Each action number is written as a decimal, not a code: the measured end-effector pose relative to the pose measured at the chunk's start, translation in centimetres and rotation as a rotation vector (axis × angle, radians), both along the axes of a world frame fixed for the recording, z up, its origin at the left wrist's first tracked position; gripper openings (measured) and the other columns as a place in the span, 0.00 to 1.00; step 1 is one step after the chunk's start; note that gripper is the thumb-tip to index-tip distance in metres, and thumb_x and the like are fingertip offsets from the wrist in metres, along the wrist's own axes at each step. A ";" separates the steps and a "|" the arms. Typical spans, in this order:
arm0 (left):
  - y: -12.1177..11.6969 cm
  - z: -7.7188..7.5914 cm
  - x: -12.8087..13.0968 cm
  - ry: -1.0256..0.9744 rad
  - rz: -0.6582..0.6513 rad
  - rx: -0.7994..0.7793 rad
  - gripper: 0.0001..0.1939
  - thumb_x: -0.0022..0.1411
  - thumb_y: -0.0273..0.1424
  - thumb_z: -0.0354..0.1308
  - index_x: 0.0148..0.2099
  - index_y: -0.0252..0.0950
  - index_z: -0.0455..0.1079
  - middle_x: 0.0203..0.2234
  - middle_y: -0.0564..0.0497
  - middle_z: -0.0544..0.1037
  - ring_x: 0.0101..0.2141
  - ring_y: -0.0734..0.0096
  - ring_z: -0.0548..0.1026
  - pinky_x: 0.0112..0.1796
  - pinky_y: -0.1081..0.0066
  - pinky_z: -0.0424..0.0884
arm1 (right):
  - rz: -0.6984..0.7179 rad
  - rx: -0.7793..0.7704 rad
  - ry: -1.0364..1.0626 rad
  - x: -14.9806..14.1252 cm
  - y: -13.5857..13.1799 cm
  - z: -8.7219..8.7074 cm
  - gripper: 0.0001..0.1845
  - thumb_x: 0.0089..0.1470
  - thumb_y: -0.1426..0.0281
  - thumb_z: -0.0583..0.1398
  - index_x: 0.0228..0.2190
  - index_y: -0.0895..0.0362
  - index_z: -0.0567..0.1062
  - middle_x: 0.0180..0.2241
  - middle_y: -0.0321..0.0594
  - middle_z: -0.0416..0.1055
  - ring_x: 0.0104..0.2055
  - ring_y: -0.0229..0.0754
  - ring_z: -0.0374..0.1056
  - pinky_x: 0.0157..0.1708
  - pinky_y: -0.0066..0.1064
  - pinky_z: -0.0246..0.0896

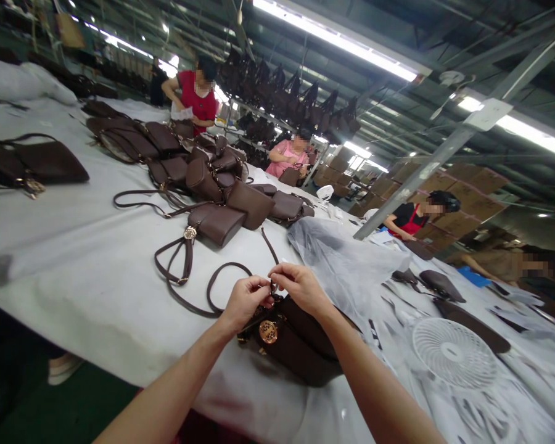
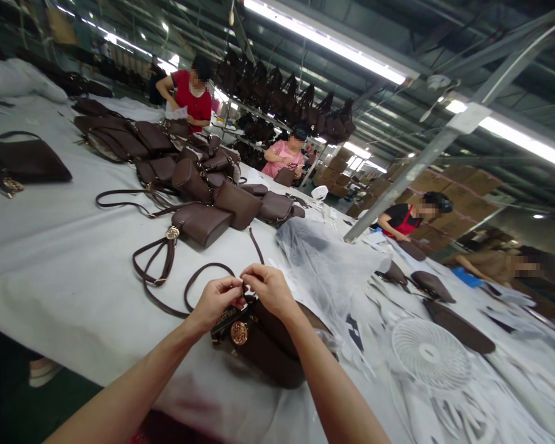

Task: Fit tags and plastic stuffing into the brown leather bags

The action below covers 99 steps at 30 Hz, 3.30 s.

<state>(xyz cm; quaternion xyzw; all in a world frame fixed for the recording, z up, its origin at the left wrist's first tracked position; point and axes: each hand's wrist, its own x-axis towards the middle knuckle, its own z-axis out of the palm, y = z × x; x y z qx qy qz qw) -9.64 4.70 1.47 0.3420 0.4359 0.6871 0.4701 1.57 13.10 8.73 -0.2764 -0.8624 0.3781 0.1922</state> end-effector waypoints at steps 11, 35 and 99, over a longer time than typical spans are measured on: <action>0.2 -0.7 -0.5 0.129 0.055 0.009 0.07 0.47 0.32 0.60 0.23 0.34 0.67 0.14 0.57 0.70 0.16 0.77 0.66 0.20 0.76 0.63 | -0.004 0.053 -0.057 0.1 0.3 -0.5 0.06 0.53 0.68 0.57 0.28 0.55 0.74 0.24 0.32 0.70 0.26 0.35 0.64 0.29 0.26 0.57; -0.1 0.0 -0.7 -0.082 -0.084 -0.054 0.11 0.44 0.35 0.66 0.27 0.31 0.76 0.23 0.50 0.78 0.26 0.71 0.77 0.28 0.75 0.74 | 0.007 0.036 -0.039 0.1 0.3 -0.4 0.06 0.54 0.68 0.56 0.28 0.54 0.72 0.23 0.32 0.72 0.24 0.34 0.66 0.27 0.25 0.60; 0.2 -0.5 -1.1 -0.367 -0.099 -0.073 0.13 0.47 0.32 0.66 0.28 0.34 0.63 0.20 0.58 0.70 0.19 0.83 0.65 0.17 0.83 0.53 | 0.109 0.718 -0.176 1.6 -2.9 1.1 0.05 0.58 0.76 0.57 0.31 0.58 0.73 0.33 0.42 0.72 0.34 0.40 0.65 0.33 0.30 0.56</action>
